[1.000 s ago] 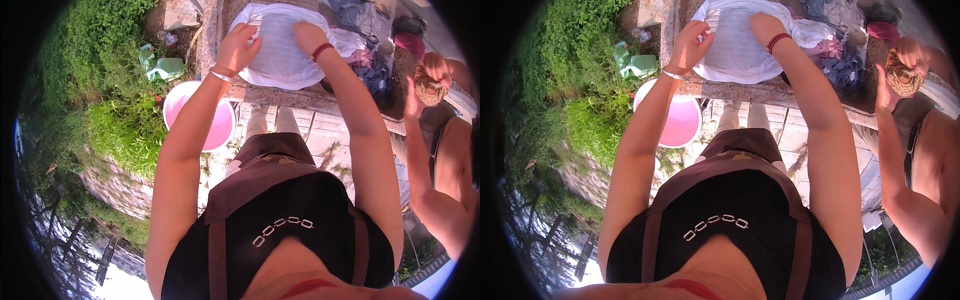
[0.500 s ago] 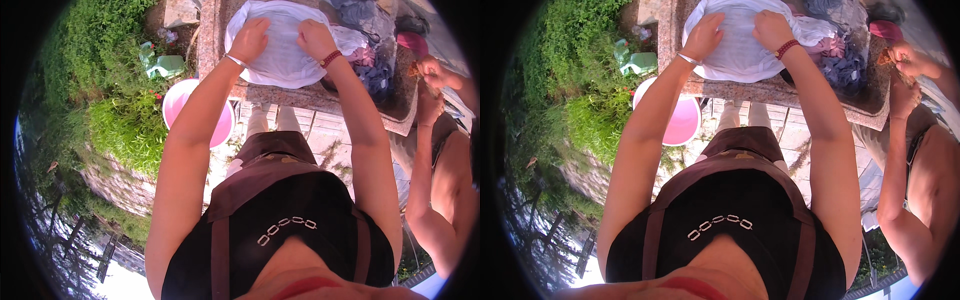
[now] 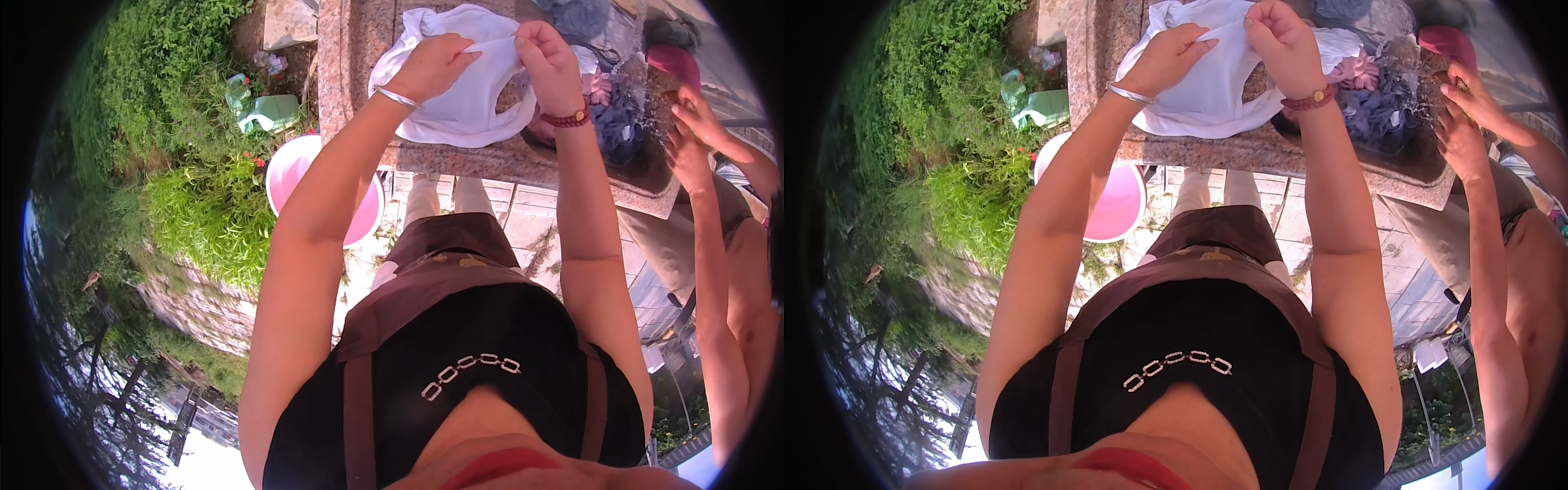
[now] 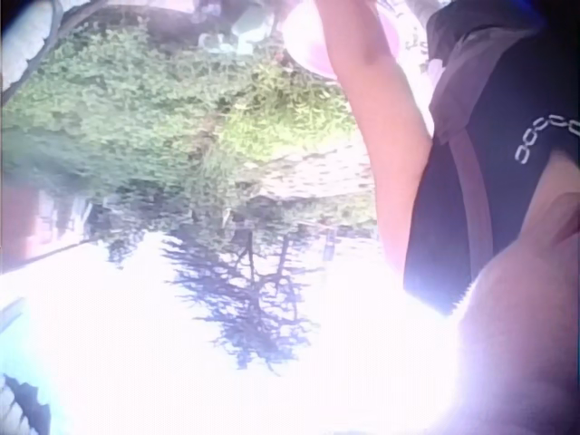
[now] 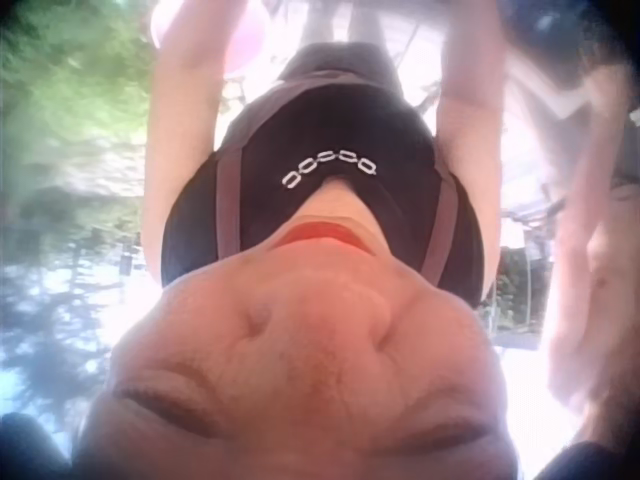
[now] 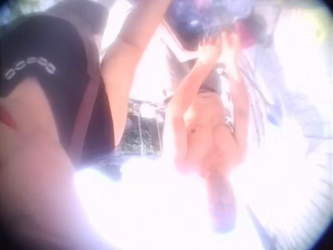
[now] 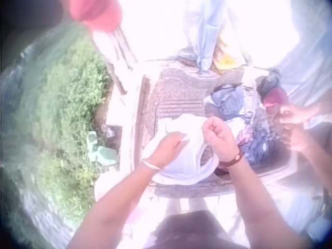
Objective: The person washes clothes by hand in a stone outdoor sink, scrubbing a white garment with a bar of soap against the ridged surface of the sink before rinsing it under running water.
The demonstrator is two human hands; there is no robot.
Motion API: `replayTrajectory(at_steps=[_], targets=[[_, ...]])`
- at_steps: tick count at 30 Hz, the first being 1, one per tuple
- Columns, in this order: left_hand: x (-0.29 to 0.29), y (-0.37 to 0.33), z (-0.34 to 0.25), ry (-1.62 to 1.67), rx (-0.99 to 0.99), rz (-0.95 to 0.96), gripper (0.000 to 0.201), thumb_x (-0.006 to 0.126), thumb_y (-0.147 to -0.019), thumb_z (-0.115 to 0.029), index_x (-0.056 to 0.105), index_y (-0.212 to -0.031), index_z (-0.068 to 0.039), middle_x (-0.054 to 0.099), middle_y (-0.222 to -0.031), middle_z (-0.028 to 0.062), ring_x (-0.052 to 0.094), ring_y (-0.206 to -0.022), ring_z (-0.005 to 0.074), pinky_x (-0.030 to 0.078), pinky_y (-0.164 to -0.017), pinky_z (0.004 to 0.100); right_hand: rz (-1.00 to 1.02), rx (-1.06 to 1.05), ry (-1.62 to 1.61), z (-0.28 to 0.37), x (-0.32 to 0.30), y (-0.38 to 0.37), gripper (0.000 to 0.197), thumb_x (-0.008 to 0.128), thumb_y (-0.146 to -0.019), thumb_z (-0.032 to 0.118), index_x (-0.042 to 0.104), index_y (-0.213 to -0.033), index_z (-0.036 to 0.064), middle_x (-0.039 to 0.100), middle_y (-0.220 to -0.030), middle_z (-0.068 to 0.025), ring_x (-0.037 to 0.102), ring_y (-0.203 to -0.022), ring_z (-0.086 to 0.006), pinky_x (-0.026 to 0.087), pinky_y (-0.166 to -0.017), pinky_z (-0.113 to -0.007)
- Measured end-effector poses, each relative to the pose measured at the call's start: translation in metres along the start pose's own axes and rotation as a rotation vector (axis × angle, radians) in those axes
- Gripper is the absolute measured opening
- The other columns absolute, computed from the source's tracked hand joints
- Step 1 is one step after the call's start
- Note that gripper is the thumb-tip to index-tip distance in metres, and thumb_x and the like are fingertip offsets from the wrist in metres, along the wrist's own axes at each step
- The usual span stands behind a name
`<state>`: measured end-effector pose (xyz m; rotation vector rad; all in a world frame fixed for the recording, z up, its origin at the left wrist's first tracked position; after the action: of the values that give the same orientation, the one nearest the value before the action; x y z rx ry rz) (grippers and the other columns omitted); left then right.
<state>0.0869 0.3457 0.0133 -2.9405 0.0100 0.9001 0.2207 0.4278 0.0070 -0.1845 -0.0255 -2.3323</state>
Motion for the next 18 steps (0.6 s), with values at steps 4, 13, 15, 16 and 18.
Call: replayTrajectory(at_steps=[4,13,15,16,18], targets=[[-0.011,-0.003,-0.071,0.437,0.060,-0.078,0.022,0.056,-0.096,-0.021,0.064,-0.101,-0.002,0.062,-0.084,-0.0002,0.057,-0.080,0.0066,0.048,-0.071,0.0241,0.060,-0.202,-0.321,0.035,0.018,-0.001,0.052,0.070,-0.085,0.034,0.049,-0.121,0.0027,0.055,-0.121,-0.0098,0.050,-0.114,-0.0182,0.039,-0.100,-0.032],[-0.015,-0.010,-0.087,1.278,-0.151,-0.196,0.025,0.058,-0.095,-0.025,0.064,-0.098,-0.001,0.064,-0.088,0.0015,0.062,-0.080,0.0123,0.051,-0.071,0.0248,0.293,0.312,0.226,-0.002,0.004,0.012,0.052,0.076,-0.079,0.013,0.053,-0.125,0.0063,0.061,-0.111,-0.0006,0.056,-0.102,-0.0093,0.048,-0.084,-0.027],[-0.027,-0.014,-0.062,1.397,-0.093,-0.336,0.024,0.057,-0.096,-0.024,0.065,-0.099,-0.001,0.065,-0.092,0.0039,0.063,-0.084,0.0134,0.053,-0.075,0.0262,0.300,0.325,0.234,0.019,-0.027,0.005,0.052,0.076,-0.079,0.013,0.053,-0.125,0.0063,0.062,-0.110,-0.0009,0.058,-0.101,-0.0098,0.048,-0.084,-0.027],[-0.031,-0.015,-0.042,1.452,-0.066,-0.406,0.024,0.056,-0.096,-0.023,0.065,-0.100,-0.001,0.065,-0.094,0.0050,0.064,-0.086,0.0140,0.054,-0.077,0.0269,0.302,0.331,0.235,0.024,-0.036,0.000,0.052,0.076,-0.079,0.013,0.053,-0.125,0.0062,0.062,-0.110,-0.0011,0.058,-0.100,-0.0100,0.048,-0.085,-0.027],[-0.011,-0.003,0.018,0.953,-0.362,-0.343,0.023,0.055,-0.094,-0.020,0.064,-0.104,-0.001,0.065,-0.100,0.0115,0.063,-0.098,0.0223,0.051,-0.084,0.0370,0.279,0.157,0.420,0.031,-0.035,-0.013,0.051,0.073,-0.081,0.012,0.051,-0.127,0.0063,0.062,-0.110,-0.0031,0.059,-0.098,-0.0112,0.049,-0.084,-0.027]])
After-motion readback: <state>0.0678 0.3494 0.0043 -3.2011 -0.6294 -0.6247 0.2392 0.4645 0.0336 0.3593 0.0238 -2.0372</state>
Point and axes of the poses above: each hand's wrist, its own y-axis away from the middle knuckle, its own x-axis out of the palm, z = x × y, the point moved 8 cm from there along -y, towards the middle knuckle
